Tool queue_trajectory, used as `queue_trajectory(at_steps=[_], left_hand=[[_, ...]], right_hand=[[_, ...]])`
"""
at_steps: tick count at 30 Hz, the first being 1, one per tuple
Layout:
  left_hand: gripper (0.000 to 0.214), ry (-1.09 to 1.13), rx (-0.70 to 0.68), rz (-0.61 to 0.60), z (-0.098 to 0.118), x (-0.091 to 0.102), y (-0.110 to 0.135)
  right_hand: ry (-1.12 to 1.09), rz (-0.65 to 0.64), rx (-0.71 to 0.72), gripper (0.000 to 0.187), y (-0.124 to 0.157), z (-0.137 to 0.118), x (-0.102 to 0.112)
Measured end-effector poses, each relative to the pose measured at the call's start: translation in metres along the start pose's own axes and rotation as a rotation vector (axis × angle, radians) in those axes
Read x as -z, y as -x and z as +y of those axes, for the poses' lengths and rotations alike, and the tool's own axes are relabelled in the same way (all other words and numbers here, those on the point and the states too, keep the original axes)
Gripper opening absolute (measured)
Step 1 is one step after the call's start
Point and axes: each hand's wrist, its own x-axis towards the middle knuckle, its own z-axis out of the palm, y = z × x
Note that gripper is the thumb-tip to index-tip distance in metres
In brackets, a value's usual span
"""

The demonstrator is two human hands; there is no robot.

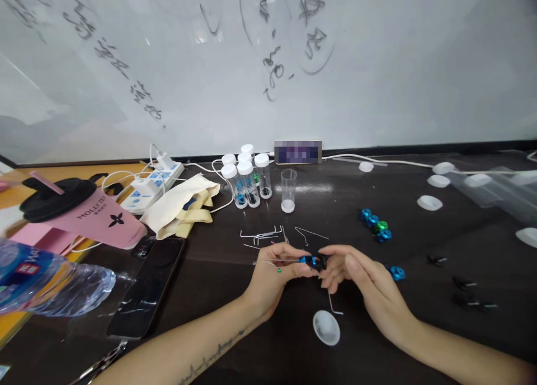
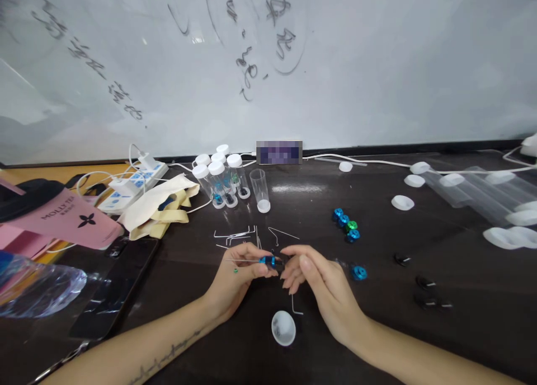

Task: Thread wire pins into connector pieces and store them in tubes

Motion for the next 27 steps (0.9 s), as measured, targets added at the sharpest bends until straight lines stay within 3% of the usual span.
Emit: queue_trajectory(at_steps=[27], left_hand=[[0.02, 0.027, -0.009, -0.018, -0.0001, 0.0006, -0.0008]], right_hand=[[0.004, -0.038, 0.007, 0.032, 0.0002, 0.0004, 0.0011]])
